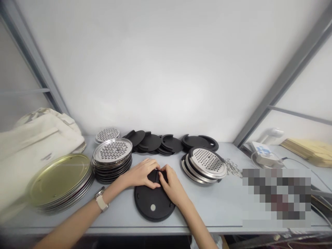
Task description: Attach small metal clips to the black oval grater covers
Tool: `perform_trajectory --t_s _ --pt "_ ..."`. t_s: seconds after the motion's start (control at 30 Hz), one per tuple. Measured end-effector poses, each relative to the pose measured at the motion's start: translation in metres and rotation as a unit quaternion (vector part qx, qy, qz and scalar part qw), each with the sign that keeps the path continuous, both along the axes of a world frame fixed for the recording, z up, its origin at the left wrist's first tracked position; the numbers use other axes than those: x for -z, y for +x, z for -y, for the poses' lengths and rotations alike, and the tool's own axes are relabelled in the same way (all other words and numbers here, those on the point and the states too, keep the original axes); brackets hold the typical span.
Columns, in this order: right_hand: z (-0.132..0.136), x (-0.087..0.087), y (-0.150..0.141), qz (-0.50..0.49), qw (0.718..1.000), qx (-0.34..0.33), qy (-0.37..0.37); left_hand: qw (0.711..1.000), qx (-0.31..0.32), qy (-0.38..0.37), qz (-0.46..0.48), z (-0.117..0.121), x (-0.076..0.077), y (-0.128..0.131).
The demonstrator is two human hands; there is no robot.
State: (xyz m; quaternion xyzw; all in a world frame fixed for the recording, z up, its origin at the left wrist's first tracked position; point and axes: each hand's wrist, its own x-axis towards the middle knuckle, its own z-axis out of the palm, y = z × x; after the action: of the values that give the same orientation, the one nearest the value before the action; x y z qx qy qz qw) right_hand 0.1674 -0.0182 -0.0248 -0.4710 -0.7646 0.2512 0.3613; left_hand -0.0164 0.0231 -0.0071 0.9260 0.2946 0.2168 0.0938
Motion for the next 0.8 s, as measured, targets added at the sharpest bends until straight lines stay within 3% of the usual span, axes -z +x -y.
perform_trajectory --t_s 0.8 --pt "0.0013 -0.0015 0.0003 -0.004 1.0 -0.004 0.003 1.0 0.0 0.007 -0.006 -0.0005 0.0015 -0.0001"
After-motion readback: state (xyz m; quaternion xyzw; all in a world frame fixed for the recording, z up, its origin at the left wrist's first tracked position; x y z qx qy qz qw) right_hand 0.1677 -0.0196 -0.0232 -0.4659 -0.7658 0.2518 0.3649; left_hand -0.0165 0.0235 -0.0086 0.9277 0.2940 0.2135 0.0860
